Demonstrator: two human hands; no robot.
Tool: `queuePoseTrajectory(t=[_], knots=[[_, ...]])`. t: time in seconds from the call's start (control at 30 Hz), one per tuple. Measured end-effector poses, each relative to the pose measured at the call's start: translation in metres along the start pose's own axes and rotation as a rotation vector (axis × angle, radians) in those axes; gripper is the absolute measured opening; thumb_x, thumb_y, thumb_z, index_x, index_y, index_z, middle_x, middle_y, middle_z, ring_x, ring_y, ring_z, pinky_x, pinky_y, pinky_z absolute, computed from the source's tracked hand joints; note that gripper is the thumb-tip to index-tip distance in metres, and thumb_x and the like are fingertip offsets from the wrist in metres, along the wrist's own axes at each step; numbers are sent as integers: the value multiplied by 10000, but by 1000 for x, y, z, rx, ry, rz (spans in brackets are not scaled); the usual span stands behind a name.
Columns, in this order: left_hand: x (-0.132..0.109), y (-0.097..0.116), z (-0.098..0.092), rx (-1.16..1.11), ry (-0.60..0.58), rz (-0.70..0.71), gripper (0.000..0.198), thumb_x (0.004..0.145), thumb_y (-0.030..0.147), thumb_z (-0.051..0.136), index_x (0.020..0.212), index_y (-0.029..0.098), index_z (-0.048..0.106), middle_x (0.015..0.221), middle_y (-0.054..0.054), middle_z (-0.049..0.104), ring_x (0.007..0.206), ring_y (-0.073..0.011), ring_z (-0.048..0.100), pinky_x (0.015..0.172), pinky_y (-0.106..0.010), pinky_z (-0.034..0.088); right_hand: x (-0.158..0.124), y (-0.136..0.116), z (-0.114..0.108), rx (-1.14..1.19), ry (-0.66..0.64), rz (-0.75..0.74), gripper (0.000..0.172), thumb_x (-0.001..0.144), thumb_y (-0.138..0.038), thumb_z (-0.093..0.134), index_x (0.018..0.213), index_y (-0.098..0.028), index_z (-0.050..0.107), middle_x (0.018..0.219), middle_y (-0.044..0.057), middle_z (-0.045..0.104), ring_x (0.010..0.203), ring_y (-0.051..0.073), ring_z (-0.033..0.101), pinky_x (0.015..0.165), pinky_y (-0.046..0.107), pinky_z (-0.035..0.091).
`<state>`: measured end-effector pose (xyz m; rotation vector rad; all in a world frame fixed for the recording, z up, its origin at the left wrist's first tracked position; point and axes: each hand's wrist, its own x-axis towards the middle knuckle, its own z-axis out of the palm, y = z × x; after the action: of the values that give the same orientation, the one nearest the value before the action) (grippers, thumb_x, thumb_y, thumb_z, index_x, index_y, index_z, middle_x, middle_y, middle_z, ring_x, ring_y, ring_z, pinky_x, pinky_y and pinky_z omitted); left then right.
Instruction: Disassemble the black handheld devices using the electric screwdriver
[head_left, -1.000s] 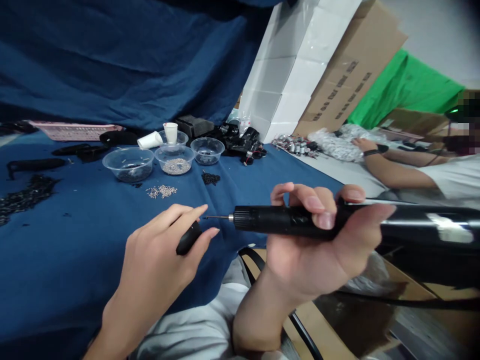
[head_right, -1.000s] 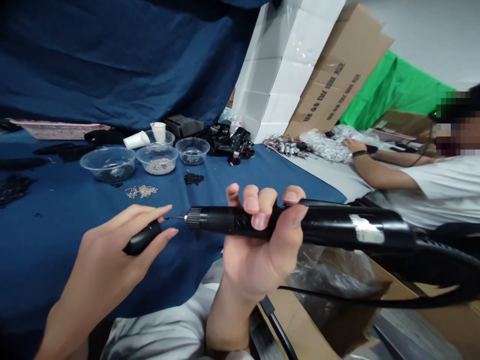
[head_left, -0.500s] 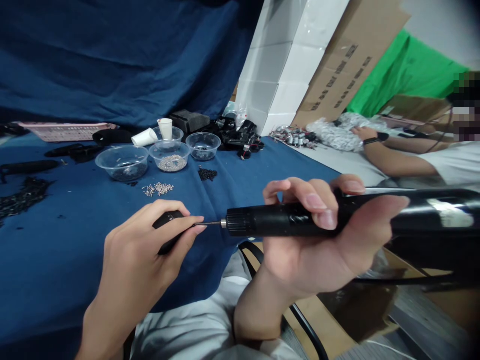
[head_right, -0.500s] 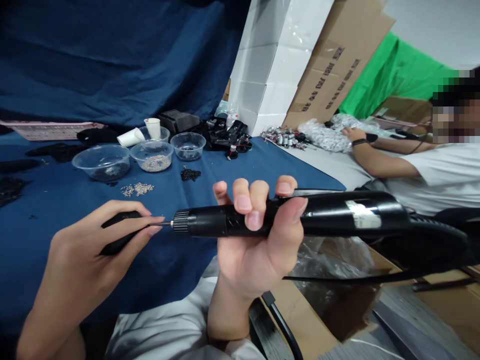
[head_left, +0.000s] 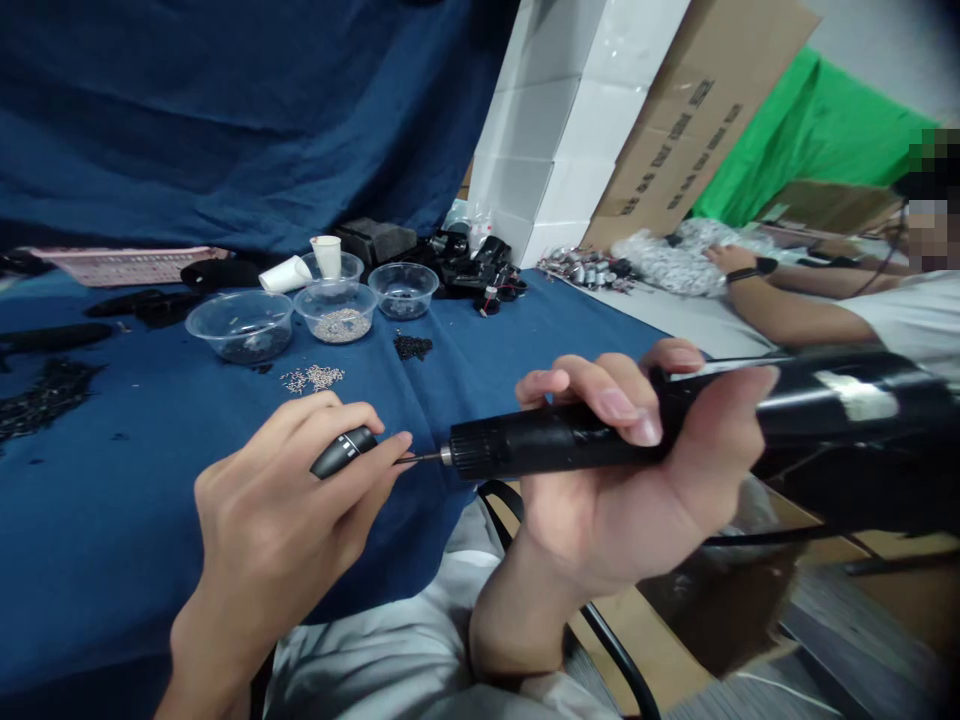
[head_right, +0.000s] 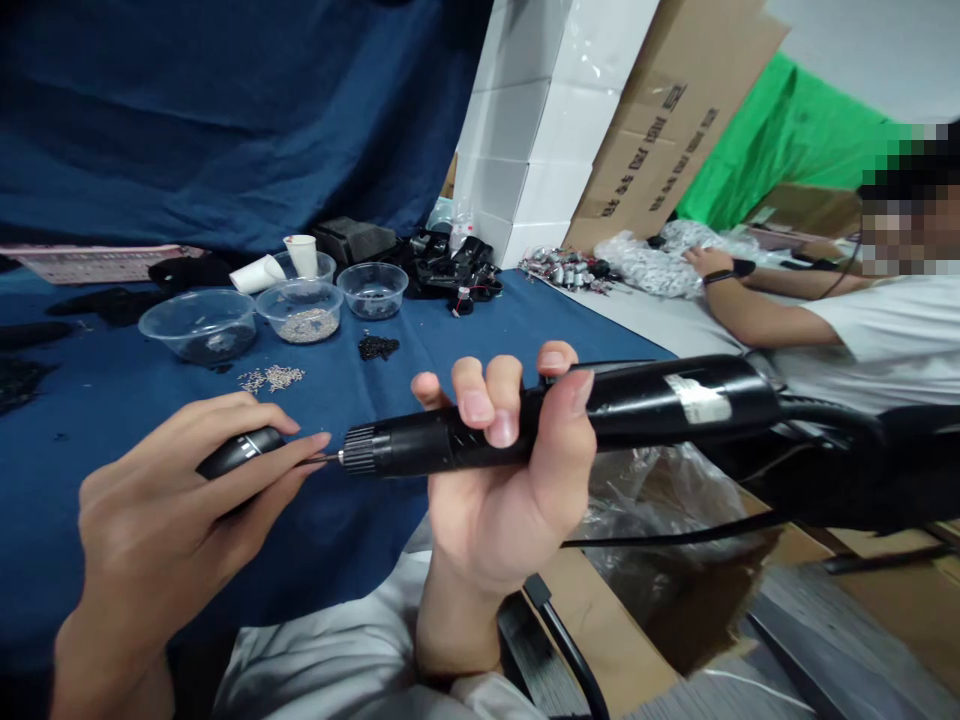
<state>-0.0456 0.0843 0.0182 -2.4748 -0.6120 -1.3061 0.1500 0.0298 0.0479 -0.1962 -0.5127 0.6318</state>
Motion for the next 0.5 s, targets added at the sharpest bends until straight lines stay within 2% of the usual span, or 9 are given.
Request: queuePoseTrajectory(t=[0.07,0.17,0.23,0.27,0.3,0.4,0.5], knots=[[1,-1,2,19,24,32,178,998,169,857,1152,249,818,1077,-30,810,1031,-246,778,846,-338,594,0,0,-1,39,1,-2,236,920,-320,900,915,-231,682,609,-143,514,535,42,553,741,233,684],[2,-5,3,-16,56,18,347,984,346,912,1276,189,808,1115,-66,816,1042,-257,803,967,-396,654,0,-5,-1,136,63,7,232,942,-294,866,912,-222,648,601,-140,531,530,29,602,723,206,679],[3,-7,2,-110,117,-27,246,1030,391,845,1197,212,822,1096,-29,810,995,-215,806,924,-390,680,1,-12,-1,228,132,31,214,1038,-321,753,908,-236,605,592,-127,517,525,36,625,698,193,670],[3,-6,2,-196,159,-81,135,1051,354,795,1101,231,822,1062,4,798,953,-184,794,883,-391,681,1,-15,-1,270,167,50,219,1092,-337,669,911,-246,586,591,-118,510,518,44,631,673,190,664],[3,-5,2,-311,188,-157,110,1064,299,735,1001,239,803,1024,34,778,915,-157,773,851,-406,672,2,-17,-1,316,181,49,245,1127,-354,596,905,-254,566,576,-115,496,492,48,626,624,184,651],[4,3,5,-722,206,-433,320,1095,235,581,799,221,701,851,62,681,824,-128,687,777,-495,613,4,-20,-4,404,172,-7,260,1109,-346,584,872,-261,521,516,-128,473,391,45,594,444,140,562],[7,13,9,-1057,194,-616,558,1180,435,523,682,226,661,765,34,631,749,-143,654,711,-525,582,1,-21,-9,311,147,-70,293,926,-293,809,830,-235,539,503,-157,509,300,-6,478,333,90,432]])
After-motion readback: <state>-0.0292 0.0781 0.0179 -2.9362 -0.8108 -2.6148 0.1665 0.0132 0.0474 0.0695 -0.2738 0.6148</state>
